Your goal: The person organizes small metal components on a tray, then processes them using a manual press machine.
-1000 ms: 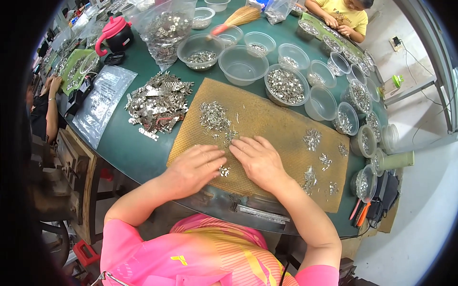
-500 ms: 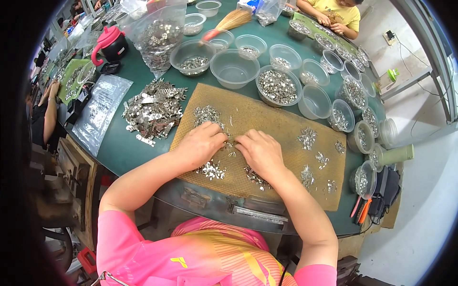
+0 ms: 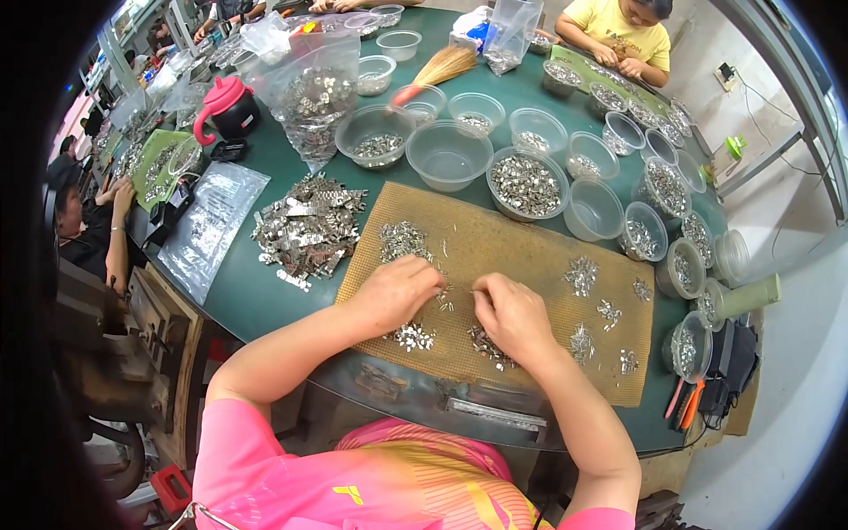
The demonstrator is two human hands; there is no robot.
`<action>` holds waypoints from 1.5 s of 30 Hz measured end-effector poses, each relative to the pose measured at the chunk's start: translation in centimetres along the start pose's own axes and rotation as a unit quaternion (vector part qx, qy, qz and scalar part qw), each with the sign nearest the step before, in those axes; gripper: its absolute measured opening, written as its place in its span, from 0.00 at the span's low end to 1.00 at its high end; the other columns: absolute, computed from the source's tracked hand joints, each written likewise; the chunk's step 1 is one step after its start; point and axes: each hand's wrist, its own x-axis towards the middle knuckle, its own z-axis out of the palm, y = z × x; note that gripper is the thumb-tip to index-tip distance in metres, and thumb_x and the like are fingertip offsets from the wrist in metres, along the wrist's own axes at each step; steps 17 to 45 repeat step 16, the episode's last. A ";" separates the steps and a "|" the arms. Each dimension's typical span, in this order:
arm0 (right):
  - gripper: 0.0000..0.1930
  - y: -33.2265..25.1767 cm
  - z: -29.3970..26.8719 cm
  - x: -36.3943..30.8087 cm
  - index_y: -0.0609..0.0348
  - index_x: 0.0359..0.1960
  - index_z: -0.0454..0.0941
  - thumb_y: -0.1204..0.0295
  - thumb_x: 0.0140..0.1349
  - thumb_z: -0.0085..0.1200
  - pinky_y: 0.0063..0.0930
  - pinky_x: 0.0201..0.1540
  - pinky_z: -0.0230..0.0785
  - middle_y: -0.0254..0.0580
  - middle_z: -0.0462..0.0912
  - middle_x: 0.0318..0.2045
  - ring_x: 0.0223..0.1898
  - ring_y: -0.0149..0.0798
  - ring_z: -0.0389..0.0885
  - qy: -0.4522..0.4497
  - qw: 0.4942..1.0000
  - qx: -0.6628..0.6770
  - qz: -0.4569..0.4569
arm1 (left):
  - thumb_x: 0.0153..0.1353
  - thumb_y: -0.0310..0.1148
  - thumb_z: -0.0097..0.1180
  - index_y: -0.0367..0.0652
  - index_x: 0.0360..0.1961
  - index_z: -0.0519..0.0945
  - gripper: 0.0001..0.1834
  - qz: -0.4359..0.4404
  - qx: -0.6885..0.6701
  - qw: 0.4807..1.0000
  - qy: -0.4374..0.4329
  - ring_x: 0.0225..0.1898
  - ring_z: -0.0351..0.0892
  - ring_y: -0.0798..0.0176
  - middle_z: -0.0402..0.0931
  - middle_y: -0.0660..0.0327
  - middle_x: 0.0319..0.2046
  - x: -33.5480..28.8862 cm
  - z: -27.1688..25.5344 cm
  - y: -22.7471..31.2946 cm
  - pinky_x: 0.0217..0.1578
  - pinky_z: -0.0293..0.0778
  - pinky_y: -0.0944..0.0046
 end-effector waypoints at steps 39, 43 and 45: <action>0.07 -0.7 -5.4 -11.7 0.57 0.45 0.84 0.72 0.67 0.62 0.34 0.42 0.81 0.46 0.88 0.40 0.40 0.43 0.90 -0.012 0.979 0.099 0.175 | 0.62 0.25 0.62 0.40 0.45 0.84 0.10 -0.071 0.089 0.993 0.024 0.45 0.80 0.46 0.78 0.53 0.38 1.6 -3.5 -2.8 0.47 0.77 0.51; 0.07 -0.7 -5.4 -11.7 0.57 0.45 0.84 0.72 0.67 0.62 0.34 0.42 0.81 0.46 0.88 0.40 0.40 0.43 0.90 -0.012 0.979 0.099 0.175 | 0.62 0.25 0.62 0.40 0.45 0.84 0.10 -0.071 0.089 0.993 0.024 0.45 0.80 0.46 0.78 0.53 0.38 1.6 -3.5 -2.8 0.47 0.77 0.51; 0.07 -0.7 -5.4 -11.7 0.57 0.45 0.84 0.72 0.67 0.62 0.34 0.42 0.81 0.46 0.88 0.40 0.40 0.43 0.90 -0.012 0.979 0.099 0.175 | 0.62 0.25 0.62 0.40 0.45 0.84 0.10 -0.071 0.089 0.993 0.024 0.45 0.80 0.46 0.78 0.53 0.38 1.6 -3.5 -2.8 0.47 0.77 0.51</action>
